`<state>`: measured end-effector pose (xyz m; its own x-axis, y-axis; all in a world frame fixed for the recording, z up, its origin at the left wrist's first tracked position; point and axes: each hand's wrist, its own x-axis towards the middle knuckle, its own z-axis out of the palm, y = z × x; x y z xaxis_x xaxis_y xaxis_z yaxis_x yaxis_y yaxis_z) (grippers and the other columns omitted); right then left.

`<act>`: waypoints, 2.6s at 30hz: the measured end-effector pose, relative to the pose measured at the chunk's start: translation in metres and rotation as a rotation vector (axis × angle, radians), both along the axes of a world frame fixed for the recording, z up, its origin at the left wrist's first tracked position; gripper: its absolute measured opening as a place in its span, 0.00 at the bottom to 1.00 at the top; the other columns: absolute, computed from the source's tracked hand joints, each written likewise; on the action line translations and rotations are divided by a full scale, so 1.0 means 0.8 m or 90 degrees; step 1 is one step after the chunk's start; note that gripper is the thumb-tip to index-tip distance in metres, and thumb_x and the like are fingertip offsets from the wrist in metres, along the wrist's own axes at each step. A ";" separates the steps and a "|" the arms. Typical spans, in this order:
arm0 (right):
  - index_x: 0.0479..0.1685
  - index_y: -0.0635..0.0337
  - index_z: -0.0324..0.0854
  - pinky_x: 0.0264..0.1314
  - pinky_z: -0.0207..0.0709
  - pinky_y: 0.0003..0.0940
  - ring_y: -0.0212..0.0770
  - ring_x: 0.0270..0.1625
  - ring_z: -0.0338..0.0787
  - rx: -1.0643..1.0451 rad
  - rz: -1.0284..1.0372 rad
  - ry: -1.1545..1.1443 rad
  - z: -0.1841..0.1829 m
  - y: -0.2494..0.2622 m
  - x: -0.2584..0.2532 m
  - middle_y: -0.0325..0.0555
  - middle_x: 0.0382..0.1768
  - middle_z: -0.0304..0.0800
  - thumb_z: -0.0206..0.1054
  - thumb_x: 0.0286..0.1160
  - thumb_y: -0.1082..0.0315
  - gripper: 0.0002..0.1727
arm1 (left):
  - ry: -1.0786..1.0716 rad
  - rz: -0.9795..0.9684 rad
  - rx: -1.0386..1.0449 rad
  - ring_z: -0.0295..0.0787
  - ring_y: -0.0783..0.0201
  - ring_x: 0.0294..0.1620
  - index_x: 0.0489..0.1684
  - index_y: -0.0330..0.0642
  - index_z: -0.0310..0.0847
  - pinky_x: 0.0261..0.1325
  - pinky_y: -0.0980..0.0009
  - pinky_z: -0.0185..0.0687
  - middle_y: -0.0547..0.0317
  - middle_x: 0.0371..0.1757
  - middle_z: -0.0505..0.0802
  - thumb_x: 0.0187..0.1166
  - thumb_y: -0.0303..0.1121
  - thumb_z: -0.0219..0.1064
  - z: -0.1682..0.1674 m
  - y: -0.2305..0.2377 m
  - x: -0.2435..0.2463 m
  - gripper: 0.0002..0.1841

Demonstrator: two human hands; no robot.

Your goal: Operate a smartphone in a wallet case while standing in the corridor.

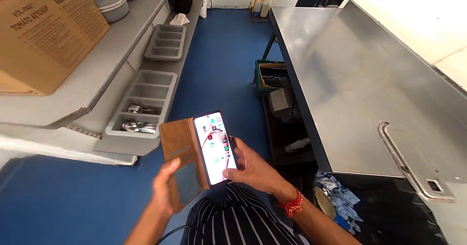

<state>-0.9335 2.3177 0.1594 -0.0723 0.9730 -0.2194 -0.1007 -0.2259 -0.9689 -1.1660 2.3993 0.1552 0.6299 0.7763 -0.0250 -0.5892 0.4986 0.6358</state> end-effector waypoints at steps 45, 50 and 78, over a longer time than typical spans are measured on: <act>0.89 0.59 0.52 0.56 0.93 0.35 0.37 0.60 0.94 0.001 -0.008 -0.076 0.005 -0.016 0.005 0.44 0.74 0.82 0.77 0.68 0.63 0.49 | -0.045 -0.038 0.018 0.97 0.63 0.54 0.55 0.49 0.93 0.59 0.63 0.92 0.55 0.52 0.98 0.75 0.45 0.71 0.004 -0.009 0.002 0.16; 0.89 0.59 0.54 0.57 0.92 0.35 0.37 0.59 0.94 0.002 -0.017 -0.091 0.003 -0.016 0.005 0.44 0.73 0.83 0.76 0.69 0.61 0.47 | -0.029 -0.031 0.011 0.97 0.64 0.53 0.54 0.50 0.94 0.58 0.64 0.93 0.56 0.51 0.98 0.73 0.47 0.72 0.001 -0.009 0.001 0.17; 0.90 0.56 0.45 0.61 0.92 0.44 0.45 0.62 0.93 0.015 0.116 0.077 -0.005 -0.021 0.022 0.46 0.73 0.82 0.73 0.66 0.81 0.51 | -0.037 -0.023 0.018 0.97 0.65 0.53 0.54 0.51 0.94 0.58 0.64 0.93 0.56 0.51 0.98 0.73 0.45 0.72 -0.001 -0.007 -0.001 0.16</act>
<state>-0.9157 2.3011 0.1556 -0.2716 0.9461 -0.1761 -0.1760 -0.2288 -0.9574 -1.1665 2.3934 0.1541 0.6571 0.7531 0.0340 -0.6074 0.5021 0.6156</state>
